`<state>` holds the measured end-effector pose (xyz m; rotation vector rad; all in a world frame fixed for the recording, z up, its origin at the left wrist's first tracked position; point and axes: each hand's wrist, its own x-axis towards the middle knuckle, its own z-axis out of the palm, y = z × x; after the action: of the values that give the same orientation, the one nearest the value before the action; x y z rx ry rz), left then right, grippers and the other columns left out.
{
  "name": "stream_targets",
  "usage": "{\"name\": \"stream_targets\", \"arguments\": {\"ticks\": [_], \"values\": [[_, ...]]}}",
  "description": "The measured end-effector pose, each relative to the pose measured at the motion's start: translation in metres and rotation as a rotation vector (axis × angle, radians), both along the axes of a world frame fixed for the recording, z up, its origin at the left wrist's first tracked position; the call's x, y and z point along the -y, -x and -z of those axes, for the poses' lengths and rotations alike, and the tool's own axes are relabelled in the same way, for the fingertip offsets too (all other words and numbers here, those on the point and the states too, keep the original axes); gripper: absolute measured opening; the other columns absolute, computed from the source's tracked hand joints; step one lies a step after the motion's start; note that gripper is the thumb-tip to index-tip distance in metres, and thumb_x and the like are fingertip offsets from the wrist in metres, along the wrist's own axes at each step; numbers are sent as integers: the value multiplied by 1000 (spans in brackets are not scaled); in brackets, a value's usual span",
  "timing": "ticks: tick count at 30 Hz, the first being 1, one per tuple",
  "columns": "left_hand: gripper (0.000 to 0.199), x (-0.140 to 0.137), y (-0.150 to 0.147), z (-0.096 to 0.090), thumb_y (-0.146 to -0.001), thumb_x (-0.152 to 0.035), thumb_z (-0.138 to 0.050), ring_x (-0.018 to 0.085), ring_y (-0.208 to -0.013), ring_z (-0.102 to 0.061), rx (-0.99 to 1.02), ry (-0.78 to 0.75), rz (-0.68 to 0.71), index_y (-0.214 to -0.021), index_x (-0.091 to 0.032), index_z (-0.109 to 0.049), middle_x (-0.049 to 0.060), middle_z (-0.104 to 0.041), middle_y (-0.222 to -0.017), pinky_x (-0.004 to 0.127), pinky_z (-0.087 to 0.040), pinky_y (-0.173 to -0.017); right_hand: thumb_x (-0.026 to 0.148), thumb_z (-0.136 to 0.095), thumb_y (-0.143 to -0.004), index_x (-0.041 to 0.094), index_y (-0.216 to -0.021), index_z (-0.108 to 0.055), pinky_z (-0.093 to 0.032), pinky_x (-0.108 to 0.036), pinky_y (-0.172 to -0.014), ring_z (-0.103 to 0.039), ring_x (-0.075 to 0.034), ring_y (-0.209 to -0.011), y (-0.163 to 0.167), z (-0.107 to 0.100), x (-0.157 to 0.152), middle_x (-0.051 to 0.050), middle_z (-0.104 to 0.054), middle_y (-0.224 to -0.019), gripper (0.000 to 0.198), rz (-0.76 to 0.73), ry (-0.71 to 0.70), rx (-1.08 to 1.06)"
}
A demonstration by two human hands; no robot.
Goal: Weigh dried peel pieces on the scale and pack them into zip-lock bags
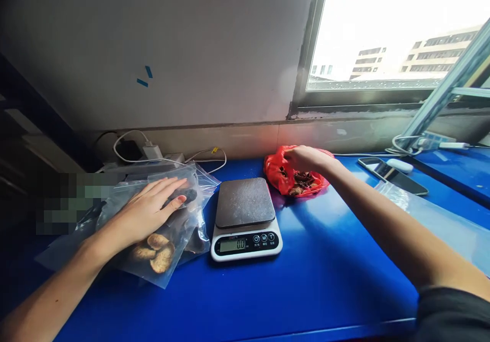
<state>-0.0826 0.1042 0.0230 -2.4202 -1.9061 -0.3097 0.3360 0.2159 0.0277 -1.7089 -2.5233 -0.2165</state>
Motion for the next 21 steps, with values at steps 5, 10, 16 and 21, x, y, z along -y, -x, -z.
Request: {"name": "stream_targets", "arguments": {"ticks": [5, 10, 16, 21], "values": [[60, 2, -2, 0, -97, -53, -32, 33, -145, -36, -10, 22, 9, -145, -23, -51, 9, -47, -153, 55, -33, -117, 17, -42, -83, 22, -151, -36, -50, -28, -65, -64, -17, -79, 17, -5, -29, -7, -70, -115, 68, 42, 53, -211], [63, 4, -4, -2, -95, -57, -30, 31, -143, -39, 24, 41, 39, -144, -23, -52, 7, -49, -152, 54, -34, -117, 12, -48, -76, 21, -127, -59, -52, -30, -80, -63, -23, -103, 6, -5, -33, -8, -69, -116, 53, 60, 137, -260], [66, 2, -3, -1, -94, -59, -28, 32, -142, -41, 11, 50, 52, -143, -23, -53, 7, -51, -150, 55, -36, -115, 23, -59, -79, 17, -88, -67, -47, -27, -62, -59, -15, -71, -20, -27, -21, -2, -67, -82, 13, 94, 400, -142], [66, 3, -2, 0, -94, -59, -29, 32, -141, -43, 4, 51, 78, -143, -22, -53, 7, -52, -149, 53, -35, -116, 44, -80, -62, 16, -66, -64, -39, -27, -51, -54, -14, -58, -6, -24, -9, 0, -55, -60, 32, 145, 520, -61]]}}
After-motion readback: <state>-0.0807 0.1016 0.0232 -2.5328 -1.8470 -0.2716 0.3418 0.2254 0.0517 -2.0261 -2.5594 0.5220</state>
